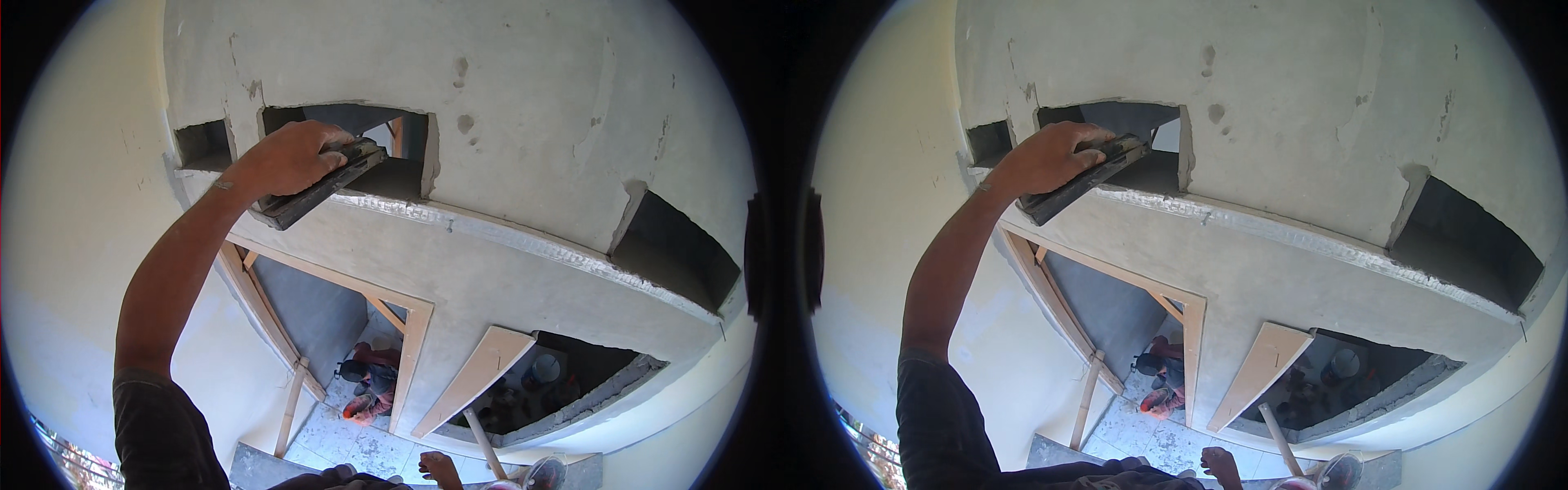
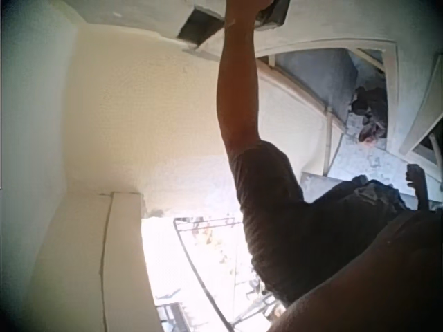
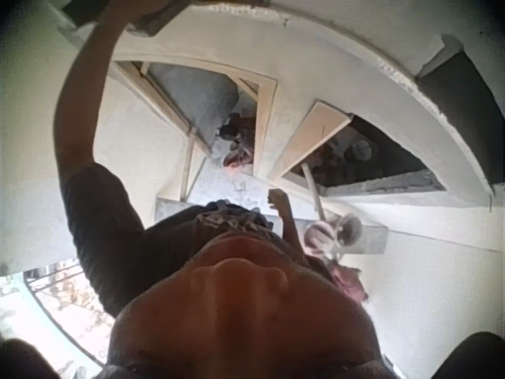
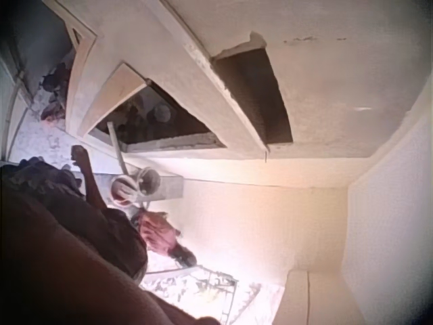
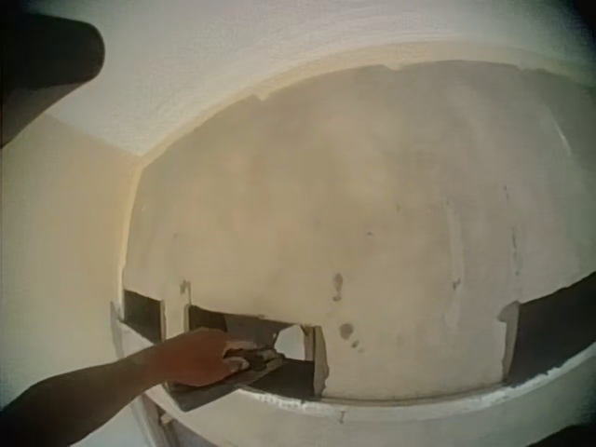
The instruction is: The person smooths the interior surfaces and edges of wall openings above a doorway using a float. The person then cleans tools using a brush and water from a bucket.
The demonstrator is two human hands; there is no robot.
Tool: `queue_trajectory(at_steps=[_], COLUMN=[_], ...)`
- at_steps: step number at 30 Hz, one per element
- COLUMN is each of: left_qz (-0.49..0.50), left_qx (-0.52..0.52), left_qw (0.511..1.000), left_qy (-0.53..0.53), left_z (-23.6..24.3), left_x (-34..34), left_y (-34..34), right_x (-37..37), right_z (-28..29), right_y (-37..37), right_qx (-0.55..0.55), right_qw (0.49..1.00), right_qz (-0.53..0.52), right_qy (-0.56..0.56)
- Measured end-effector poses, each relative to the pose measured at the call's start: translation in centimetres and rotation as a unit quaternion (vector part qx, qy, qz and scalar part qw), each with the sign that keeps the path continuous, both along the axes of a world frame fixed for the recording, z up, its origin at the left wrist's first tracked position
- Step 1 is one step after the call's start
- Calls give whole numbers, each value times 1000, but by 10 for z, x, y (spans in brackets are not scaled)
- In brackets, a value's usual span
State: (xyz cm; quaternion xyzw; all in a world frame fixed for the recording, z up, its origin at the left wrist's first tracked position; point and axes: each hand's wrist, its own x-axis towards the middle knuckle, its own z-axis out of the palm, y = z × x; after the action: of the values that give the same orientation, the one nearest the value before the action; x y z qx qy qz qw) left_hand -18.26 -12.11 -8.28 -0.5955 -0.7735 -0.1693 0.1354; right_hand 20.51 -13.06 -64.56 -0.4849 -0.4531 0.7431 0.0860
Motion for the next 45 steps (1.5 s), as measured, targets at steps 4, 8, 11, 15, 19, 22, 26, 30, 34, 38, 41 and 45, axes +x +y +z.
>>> queue_trajectory(at_steps=[4, 8, 11, 15, 19, 22, 26, 30, 34, 38, 41, 45], left_qz=[-8, -22, -78, 24, 157, 225, 226, 232, 199, 191, 153, 148], left_qx=[26, 31, 50, 25, 53, 56, 80, 68, 49, 27, 31, 9], left_qw=[998, 997, 991, 991, 975, 965, 966, 969, 978, 981, 988, 989], left_qy=[51, -64, -96, -131, -147, -122, -99, -51, -30, -7, -3, 11], left_z=[-1, -6, -42, -79, -80, -70, -43, -16, -1, 0, -3, -1], left_x=[1, 30, 34, 18, -17, -65, -146, -226, -296, -353, -394, -425], left_y=[-5, -62, -88, -150, -190, -217, -227, -214, -191, -164, -141, -121], right_x=[28, 35, 47, 3, -34, -84, -130, -177, -211, -220, -217, -213], right_z=[-25, -6, -42, 19, 32, 176, 291, 338, 349, 348, 347, 342], right_y=[21, 32, 52, 55, 98, 98, 110, 130, 143, 151, 151, 156], right_qx=[37, -2, 43, 95, 530, 448, 601, 760, 843, 850, 833, 829], right_qw=[999, 998, 999, 995, 834, 881, 758, 614, 514, 505, 533, 548], right_qz=[4, -51, -9, -3, 90, 1, -105, -113, -108, -123, -131, -105], right_qy=[38, 22, -8, 3, 125, 151, 229, 178, 117, 79, 63, 48])
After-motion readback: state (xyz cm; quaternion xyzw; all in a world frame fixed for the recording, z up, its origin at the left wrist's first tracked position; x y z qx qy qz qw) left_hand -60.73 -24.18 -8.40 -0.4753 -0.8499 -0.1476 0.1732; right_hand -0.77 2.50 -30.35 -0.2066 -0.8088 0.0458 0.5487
